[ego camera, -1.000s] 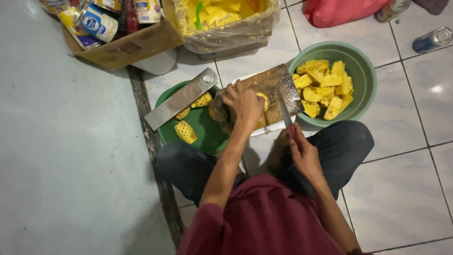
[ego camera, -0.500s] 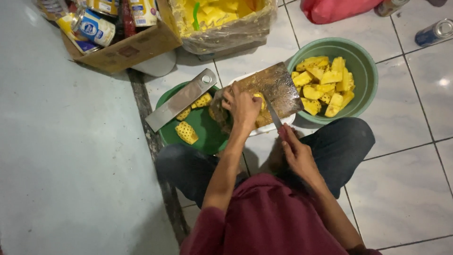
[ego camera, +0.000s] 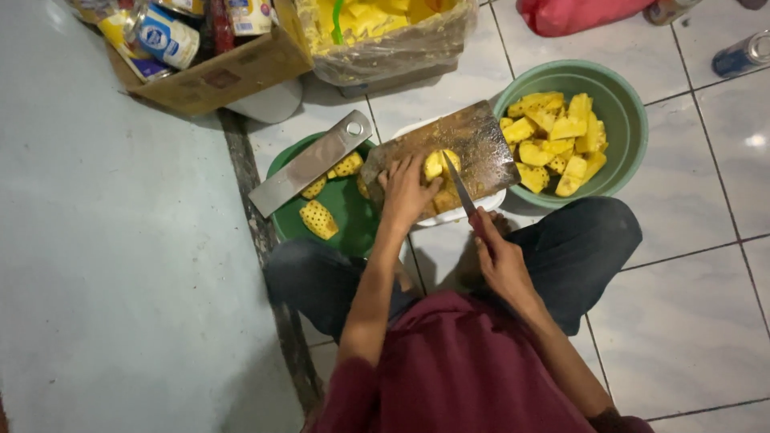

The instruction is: Slicing a peeled pineapple into smaller pieces on a wooden cutting board while sitting on the floor.

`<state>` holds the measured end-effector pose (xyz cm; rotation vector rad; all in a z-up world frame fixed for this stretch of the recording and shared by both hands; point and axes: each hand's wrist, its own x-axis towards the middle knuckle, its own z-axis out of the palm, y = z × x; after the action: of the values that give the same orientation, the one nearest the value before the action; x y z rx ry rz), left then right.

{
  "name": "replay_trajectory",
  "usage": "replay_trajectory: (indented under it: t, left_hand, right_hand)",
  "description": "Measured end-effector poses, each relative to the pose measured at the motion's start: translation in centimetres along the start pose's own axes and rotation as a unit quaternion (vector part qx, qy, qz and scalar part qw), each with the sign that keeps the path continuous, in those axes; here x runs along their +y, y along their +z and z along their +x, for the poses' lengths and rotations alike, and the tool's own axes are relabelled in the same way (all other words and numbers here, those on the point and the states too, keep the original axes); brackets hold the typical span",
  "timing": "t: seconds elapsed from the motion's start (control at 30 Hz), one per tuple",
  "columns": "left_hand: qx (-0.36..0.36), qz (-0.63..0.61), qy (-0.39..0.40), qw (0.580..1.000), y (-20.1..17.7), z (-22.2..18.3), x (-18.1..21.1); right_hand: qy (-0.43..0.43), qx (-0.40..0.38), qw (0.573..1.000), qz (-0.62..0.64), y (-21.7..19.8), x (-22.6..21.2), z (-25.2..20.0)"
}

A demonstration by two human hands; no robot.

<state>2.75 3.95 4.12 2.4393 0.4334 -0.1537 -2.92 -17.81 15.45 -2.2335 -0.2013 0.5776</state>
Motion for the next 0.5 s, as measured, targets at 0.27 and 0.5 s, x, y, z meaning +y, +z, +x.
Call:
replay_trajectory:
  t: [0.27,0.5]
  left_hand:
    - [0.111,-0.034,0.11,0.987,1.9,0.2,-0.7]
    - [0.145,-0.035,0.145,0.978,2.5,0.5,-2.0]
  right_hand:
    - [-0.009,-0.004,1.0,-0.028,-0.2,-1.7,-0.4]
    - [-0.02,-0.009,0.997,-0.078,0.2,-0.6,1.0]
